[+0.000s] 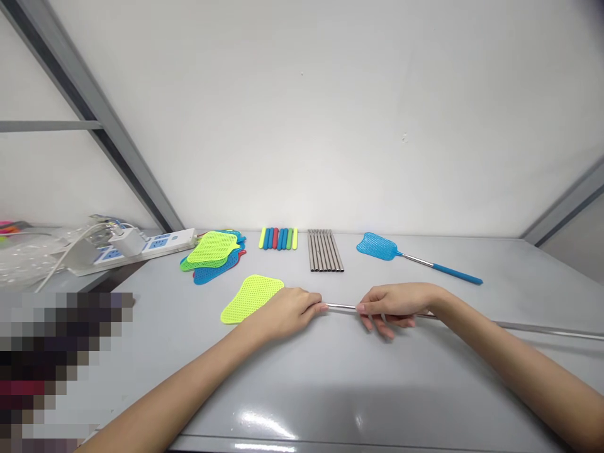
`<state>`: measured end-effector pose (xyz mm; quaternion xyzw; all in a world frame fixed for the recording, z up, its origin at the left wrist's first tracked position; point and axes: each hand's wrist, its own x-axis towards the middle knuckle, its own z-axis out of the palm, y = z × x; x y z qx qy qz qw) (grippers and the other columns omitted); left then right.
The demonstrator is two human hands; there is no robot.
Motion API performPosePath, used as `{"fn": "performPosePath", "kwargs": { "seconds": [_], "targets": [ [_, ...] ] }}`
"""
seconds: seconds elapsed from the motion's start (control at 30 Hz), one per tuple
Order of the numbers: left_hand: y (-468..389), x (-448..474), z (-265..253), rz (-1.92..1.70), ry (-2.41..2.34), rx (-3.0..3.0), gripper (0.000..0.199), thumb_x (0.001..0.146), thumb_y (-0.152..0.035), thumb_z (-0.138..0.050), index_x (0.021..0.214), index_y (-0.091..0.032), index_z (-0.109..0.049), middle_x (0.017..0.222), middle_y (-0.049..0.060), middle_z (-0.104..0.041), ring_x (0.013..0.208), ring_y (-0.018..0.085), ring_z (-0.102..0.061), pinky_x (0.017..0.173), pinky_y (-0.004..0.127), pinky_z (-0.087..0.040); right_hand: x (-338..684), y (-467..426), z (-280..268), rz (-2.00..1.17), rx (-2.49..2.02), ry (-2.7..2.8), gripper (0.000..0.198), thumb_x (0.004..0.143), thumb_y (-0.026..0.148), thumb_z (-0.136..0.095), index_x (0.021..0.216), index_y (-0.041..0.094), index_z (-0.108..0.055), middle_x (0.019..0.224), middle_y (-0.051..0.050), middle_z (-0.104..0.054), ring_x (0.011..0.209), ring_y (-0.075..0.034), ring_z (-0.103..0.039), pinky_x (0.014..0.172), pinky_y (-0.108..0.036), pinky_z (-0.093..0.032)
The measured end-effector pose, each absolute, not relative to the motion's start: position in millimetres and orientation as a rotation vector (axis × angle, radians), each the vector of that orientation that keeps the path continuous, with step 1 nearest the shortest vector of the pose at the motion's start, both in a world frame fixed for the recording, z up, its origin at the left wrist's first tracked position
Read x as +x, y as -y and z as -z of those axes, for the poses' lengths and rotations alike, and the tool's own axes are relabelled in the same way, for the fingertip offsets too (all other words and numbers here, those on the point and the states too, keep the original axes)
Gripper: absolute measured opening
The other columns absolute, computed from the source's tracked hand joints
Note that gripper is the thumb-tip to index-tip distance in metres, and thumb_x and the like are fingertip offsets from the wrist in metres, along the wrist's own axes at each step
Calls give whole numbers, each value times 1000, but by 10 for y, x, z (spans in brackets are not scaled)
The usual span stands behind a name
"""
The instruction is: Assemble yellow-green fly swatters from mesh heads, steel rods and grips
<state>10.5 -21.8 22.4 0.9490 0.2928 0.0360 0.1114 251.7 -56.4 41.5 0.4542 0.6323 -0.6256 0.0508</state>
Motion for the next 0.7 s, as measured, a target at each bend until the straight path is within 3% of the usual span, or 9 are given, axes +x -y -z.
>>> {"fn": "performPosePath", "kwargs": {
  "seconds": [0.27, 0.43, 0.7],
  "targets": [
    [326, 164, -154, -88, -837, 2830, 38, 90, -38, -21, 73, -19, -49, 61, 1, -56, 54, 13, -50, 49, 23, -28, 2533, 580, -450, 1830, 1399, -1966, 42, 82, 51, -38, 74, 13, -53, 50, 4, -44, 33, -3, -28, 27, -15, -21],
    [385, 165, -121, -76, -885, 2882, 38, 90, -38, -21, 72, -19, -48, 62, 1, -58, 54, 14, -52, 47, 24, -25, 2456, 558, -327, 2072, 1340, -1880, 37, 82, 47, -42, 67, 14, -49, 42, 10, -25, 31, -2, -18, 26, -15, -14],
    [408, 186, -74, -78, -847, 2945, 37, 91, -36, -19, 71, -18, -45, 62, 1, -59, 53, 14, -54, 46, 26, -23, 2411, 543, -183, 2281, 1253, -1724, 34, 82, 46, -44, 68, 14, -47, 39, 11, -24, 29, -2, -14, 23, -14, -12]
  ]
}}
